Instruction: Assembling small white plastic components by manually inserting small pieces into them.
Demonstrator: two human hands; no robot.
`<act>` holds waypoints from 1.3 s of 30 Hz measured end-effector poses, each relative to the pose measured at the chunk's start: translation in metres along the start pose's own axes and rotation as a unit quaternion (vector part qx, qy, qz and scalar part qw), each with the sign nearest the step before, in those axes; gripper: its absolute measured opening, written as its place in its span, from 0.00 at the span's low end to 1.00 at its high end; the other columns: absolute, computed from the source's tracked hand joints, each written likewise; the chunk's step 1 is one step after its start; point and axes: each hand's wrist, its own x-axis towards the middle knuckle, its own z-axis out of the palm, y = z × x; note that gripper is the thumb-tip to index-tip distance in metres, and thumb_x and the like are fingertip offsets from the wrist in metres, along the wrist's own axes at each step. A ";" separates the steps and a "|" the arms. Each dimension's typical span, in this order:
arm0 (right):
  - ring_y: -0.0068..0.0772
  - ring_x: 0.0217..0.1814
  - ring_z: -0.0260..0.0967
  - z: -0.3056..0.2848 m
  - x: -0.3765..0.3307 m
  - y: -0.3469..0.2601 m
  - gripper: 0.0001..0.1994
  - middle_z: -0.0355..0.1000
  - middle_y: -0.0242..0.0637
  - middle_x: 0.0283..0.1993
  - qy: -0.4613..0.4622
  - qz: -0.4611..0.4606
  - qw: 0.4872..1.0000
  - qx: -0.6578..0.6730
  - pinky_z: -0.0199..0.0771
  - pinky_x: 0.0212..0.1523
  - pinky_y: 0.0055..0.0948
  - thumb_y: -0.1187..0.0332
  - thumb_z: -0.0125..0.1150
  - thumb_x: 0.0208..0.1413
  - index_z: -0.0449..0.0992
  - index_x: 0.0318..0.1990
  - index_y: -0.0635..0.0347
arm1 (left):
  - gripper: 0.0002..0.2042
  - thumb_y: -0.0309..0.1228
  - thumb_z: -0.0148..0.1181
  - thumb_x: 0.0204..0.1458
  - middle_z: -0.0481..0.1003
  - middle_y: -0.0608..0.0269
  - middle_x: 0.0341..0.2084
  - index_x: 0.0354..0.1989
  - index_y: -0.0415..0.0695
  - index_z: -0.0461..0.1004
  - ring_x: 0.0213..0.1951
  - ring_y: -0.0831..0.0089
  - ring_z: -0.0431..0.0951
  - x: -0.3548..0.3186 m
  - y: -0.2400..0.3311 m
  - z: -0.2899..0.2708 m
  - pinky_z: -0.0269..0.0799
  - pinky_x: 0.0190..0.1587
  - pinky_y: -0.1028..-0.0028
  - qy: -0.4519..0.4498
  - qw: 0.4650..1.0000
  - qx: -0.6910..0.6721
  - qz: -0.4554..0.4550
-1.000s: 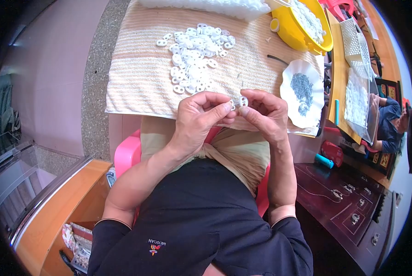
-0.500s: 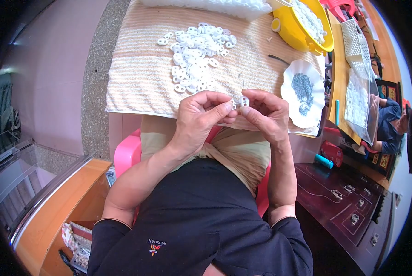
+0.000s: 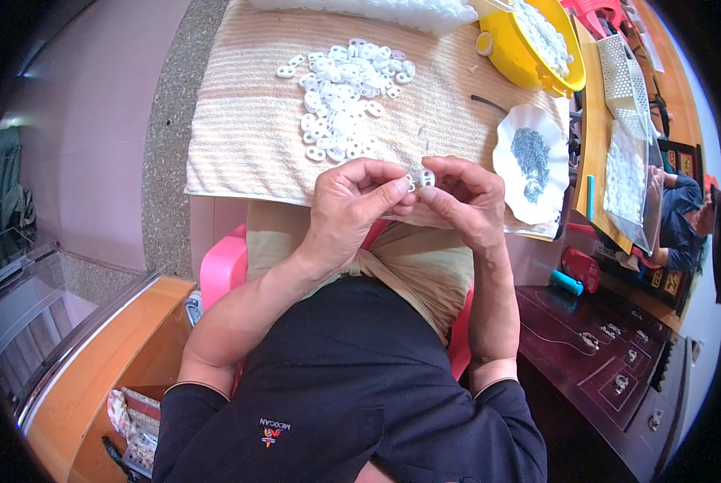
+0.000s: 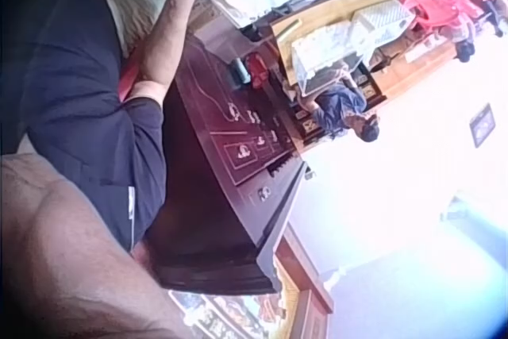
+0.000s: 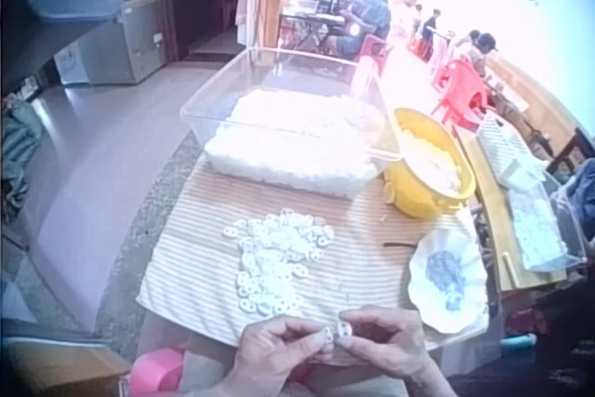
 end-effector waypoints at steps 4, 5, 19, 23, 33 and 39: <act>0.11 0.32 0.65 -0.001 -0.001 0.000 0.15 0.72 0.26 0.32 -0.001 0.013 1.000 -0.006 0.64 0.32 0.12 0.77 0.67 0.50 0.77 0.47 0.66 | 0.08 0.25 0.58 0.56 0.78 0.58 0.31 0.41 0.34 0.74 0.33 0.76 0.79 0.000 0.000 0.000 0.79 0.38 0.76 -0.002 1.000 -0.001 0.001; 0.11 0.32 0.65 -0.001 -0.001 0.000 0.15 0.72 0.26 0.32 -0.001 0.013 1.000 -0.006 0.64 0.32 0.12 0.77 0.67 0.50 0.77 0.47 0.66 | 0.08 0.25 0.58 0.56 0.78 0.58 0.31 0.41 0.34 0.74 0.33 0.76 0.79 0.000 0.000 0.000 0.79 0.38 0.76 -0.002 1.000 -0.001 0.001; 0.14 0.36 0.69 0.001 -0.001 -0.003 0.15 0.75 0.29 0.36 -0.021 0.039 0.999 0.027 0.70 0.38 0.14 0.78 0.66 0.50 0.76 0.48 0.67 | 0.08 0.25 0.59 0.56 0.78 0.60 0.30 0.40 0.35 0.75 0.32 0.78 0.78 -0.001 0.000 0.001 0.78 0.37 0.77 0.000 1.000 0.004 -0.003; 0.13 0.36 0.69 0.001 -0.001 0.000 0.15 0.74 0.28 0.35 -0.028 0.036 0.998 0.036 0.69 0.37 0.14 0.78 0.66 0.50 0.76 0.47 0.67 | 0.07 0.25 0.59 0.55 0.78 0.60 0.30 0.40 0.35 0.75 0.32 0.78 0.78 -0.001 0.001 0.002 0.78 0.37 0.77 -0.005 1.000 0.006 -0.001; 0.14 0.36 0.69 0.001 -0.001 -0.001 0.15 0.74 0.28 0.35 -0.028 0.038 0.998 0.047 0.69 0.37 0.14 0.79 0.66 0.50 0.76 0.48 0.67 | 0.07 0.24 0.60 0.55 0.78 0.60 0.30 0.40 0.35 0.75 0.31 0.79 0.77 0.000 0.001 0.001 0.78 0.37 0.78 -0.012 1.000 -0.005 -0.001; 0.17 0.38 0.72 0.002 -0.001 -0.004 0.15 0.76 0.32 0.38 -0.036 0.041 0.997 0.063 0.72 0.40 0.16 0.79 0.65 0.50 0.76 0.48 0.68 | 0.08 0.25 0.61 0.54 0.78 0.59 0.30 0.40 0.35 0.75 0.31 0.79 0.77 -0.001 0.002 0.001 0.78 0.36 0.78 -0.012 1.000 -0.007 -0.011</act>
